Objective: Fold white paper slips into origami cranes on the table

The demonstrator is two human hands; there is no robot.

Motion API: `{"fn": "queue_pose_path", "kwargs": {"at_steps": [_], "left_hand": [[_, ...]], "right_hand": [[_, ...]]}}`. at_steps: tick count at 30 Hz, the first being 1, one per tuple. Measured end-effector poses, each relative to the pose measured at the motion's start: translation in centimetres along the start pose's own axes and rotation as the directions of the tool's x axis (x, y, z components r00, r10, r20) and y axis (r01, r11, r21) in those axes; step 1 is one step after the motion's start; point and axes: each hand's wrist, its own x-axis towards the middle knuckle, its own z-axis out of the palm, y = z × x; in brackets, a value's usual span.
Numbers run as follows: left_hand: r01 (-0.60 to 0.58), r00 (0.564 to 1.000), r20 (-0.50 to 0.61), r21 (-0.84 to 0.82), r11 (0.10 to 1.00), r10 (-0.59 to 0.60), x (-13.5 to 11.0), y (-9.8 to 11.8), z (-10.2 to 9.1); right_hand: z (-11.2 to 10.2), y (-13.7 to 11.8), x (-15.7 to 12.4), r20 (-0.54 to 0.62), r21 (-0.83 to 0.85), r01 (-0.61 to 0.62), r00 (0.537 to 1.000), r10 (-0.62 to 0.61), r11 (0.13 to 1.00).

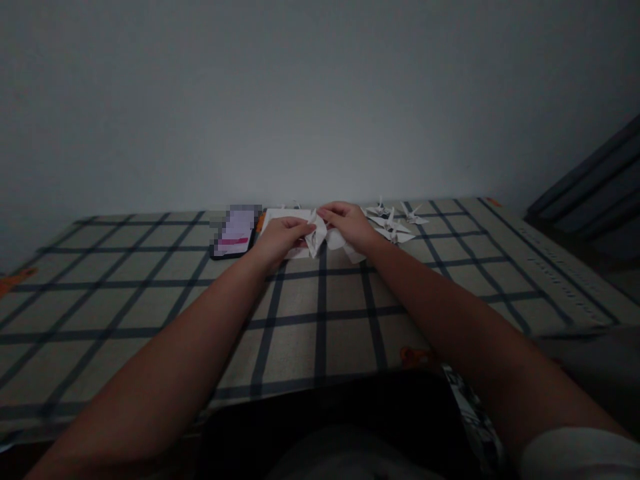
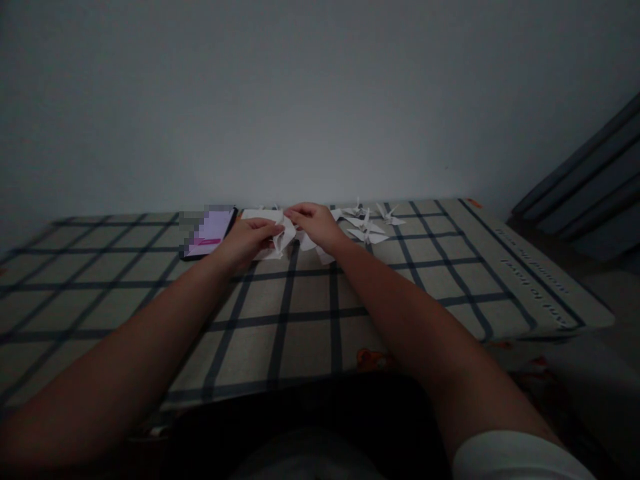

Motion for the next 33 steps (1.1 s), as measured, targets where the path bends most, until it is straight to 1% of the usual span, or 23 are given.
{"fn": "queue_pose_path", "kwargs": {"at_steps": [6, 10, 14, 19, 22, 25, 28, 33], "left_hand": [[0.035, 0.999, 0.019, -0.012, 0.999, -0.035, -0.1, 0.2, 0.1], [0.07, 0.997, 0.04, 0.0, 0.998, -0.07, -0.1, 0.2, 0.1], [0.115, 0.992, 0.043, 0.036, 0.993, -0.117, -0.2, 0.3, 0.1], [0.1, 0.995, 0.005, 0.022, 0.995, -0.1, -0.3, 0.5, 0.3], [0.096, 0.995, -0.012, 0.039, 0.995, -0.096, -0.5, 0.8, 0.4], [0.109, 0.994, -0.012, 0.068, 0.992, -0.108, -0.7, 1.0, 0.5], [0.106, 0.994, -0.008, 0.081, 0.991, -0.105, -0.8, 1.0, 0.6], [0.083, 0.996, 0.005, 0.112, 0.99, -0.084, -0.7, 0.8, 0.5]], "right_hand": [[0.2, -0.8, -0.3, -0.016, 0.042, -0.037, 0.999, 0.038, 0.998], [0.2, -0.9, -0.4, -0.022, 0.032, -0.021, 1.0, 0.022, 0.999], [0.3, -0.3, -0.3, -0.048, 0.018, 0.009, 0.999, -0.008, 1.0], [0.3, 0.3, -0.1, -0.034, 0.021, 0.014, 0.999, -0.014, 1.0], [0.1, 0.2, -0.1, 0.007, 0.001, 0.012, 1.0, -0.012, 1.0], [0.0, 0.2, -0.2, 0.049, -0.025, 0.04, 0.998, -0.039, 0.999], [0.0, 0.2, -0.3, 0.026, -0.045, 0.046, 0.999, -0.045, 0.998], [0.1, 0.0, -0.3, -0.014, -0.098, -0.003, 1.0, 0.002, 0.995]]}}
